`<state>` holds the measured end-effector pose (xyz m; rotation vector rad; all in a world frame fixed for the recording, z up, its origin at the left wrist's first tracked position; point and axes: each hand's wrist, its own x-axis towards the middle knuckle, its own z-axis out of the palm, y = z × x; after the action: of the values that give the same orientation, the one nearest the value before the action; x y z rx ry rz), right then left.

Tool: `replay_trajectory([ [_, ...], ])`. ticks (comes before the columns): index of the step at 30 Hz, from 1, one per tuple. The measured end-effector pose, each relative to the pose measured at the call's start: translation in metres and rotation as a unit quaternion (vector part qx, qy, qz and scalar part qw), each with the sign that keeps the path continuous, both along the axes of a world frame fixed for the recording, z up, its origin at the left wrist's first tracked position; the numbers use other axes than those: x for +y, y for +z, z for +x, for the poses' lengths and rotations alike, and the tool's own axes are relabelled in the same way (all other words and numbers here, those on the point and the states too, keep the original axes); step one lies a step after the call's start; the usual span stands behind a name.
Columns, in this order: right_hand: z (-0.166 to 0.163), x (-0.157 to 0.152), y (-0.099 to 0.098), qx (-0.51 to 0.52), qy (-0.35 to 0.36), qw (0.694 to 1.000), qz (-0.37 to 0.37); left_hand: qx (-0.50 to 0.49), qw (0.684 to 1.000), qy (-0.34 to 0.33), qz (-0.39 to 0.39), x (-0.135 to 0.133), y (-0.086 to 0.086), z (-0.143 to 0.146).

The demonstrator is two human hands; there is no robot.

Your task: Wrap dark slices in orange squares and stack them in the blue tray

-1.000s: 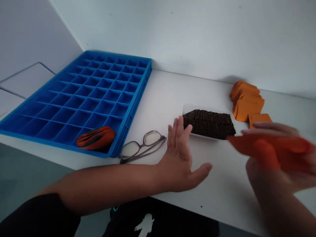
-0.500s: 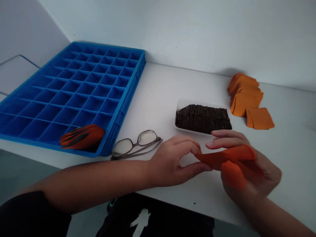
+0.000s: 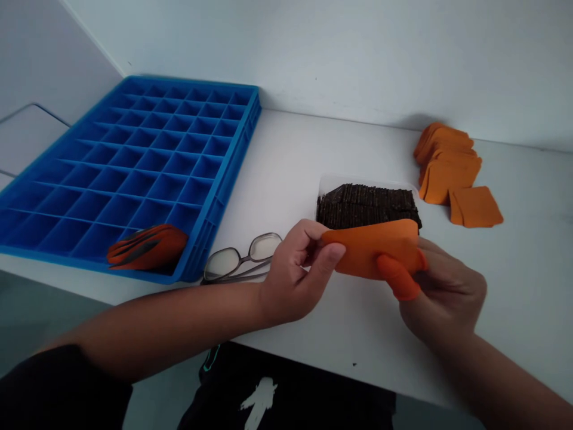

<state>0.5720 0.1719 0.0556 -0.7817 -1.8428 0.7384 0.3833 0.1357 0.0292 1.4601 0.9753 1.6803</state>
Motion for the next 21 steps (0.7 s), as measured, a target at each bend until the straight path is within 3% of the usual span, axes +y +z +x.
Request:
replay_trajectory([
  [7, 0.010, -0.005, -0.019, 0.008, 0.092, 0.993, -0.079, -0.107, 0.994, -0.023, -0.008, 0.001, 0.009, 0.005],
  [11, 0.010, -0.007, -0.021, 0.015, 0.094, 0.992, -0.082, -0.064, 0.996, -0.059, 0.035, 0.002, 0.013, 0.001],
  [15, 0.001, -0.014, -0.013, 0.079, 0.065, 0.992, -0.075, 0.018, 0.991, -0.109, 0.077, 0.001, 0.013, -0.002],
  [21, -0.010, -0.028, -0.015, 0.121, -0.046, 0.981, -0.145, 0.136, 0.986, -0.046, 0.081, 0.003, 0.013, -0.003],
])
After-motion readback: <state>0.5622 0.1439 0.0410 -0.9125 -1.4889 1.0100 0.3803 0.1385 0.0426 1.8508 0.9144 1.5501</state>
